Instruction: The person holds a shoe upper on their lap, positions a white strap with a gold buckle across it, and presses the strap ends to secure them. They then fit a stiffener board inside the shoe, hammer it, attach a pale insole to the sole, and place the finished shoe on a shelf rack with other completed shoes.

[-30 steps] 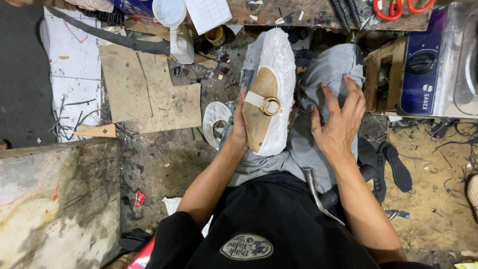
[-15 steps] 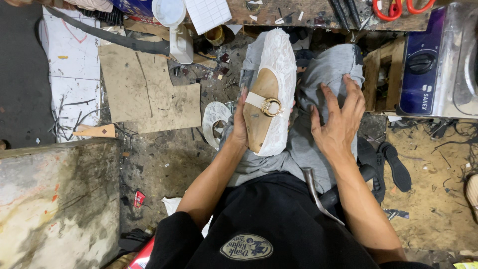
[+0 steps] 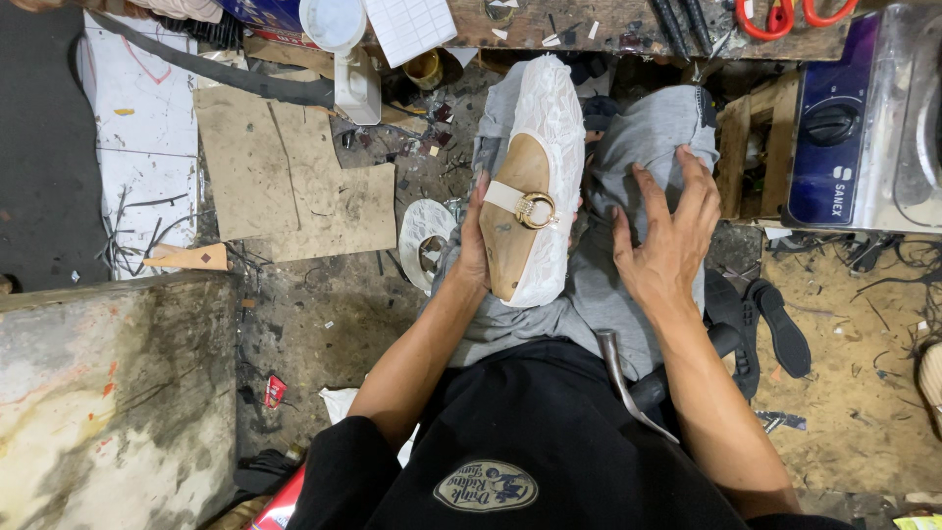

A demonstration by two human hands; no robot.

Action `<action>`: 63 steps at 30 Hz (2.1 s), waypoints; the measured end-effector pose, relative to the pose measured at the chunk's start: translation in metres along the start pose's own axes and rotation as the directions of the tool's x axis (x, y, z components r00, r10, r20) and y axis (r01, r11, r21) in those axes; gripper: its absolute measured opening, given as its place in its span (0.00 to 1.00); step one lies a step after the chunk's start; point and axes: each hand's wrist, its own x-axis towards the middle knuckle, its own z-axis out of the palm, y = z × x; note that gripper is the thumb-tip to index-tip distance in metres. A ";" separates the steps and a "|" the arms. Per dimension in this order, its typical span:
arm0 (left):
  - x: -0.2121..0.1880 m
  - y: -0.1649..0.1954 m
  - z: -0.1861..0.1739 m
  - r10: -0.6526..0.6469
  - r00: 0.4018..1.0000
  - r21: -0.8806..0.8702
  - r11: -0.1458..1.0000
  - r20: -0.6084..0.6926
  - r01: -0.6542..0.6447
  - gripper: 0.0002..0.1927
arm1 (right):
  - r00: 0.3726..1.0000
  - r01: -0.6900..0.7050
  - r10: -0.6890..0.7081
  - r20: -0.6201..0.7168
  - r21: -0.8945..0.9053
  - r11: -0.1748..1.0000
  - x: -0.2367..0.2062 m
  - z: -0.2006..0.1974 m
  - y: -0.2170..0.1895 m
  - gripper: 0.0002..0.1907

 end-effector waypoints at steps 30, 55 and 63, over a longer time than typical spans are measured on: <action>0.000 -0.001 0.002 -0.018 1.000 0.008 1.000 -0.013 0.018 0.51 | 1.000 -0.007 0.007 0.005 0.000 1.000 -0.002 0.001 0.000 0.26; 0.007 -0.008 -0.010 -0.049 0.999 0.002 0.999 -0.024 0.049 0.51 | 0.999 0.020 -0.020 -0.030 0.011 1.000 -0.001 0.004 0.006 0.26; 0.012 -0.012 -0.013 -0.017 0.990 0.163 0.987 0.142 -0.007 0.51 | 0.999 -0.003 0.008 -0.047 0.122 0.993 0.007 -0.005 -0.002 0.27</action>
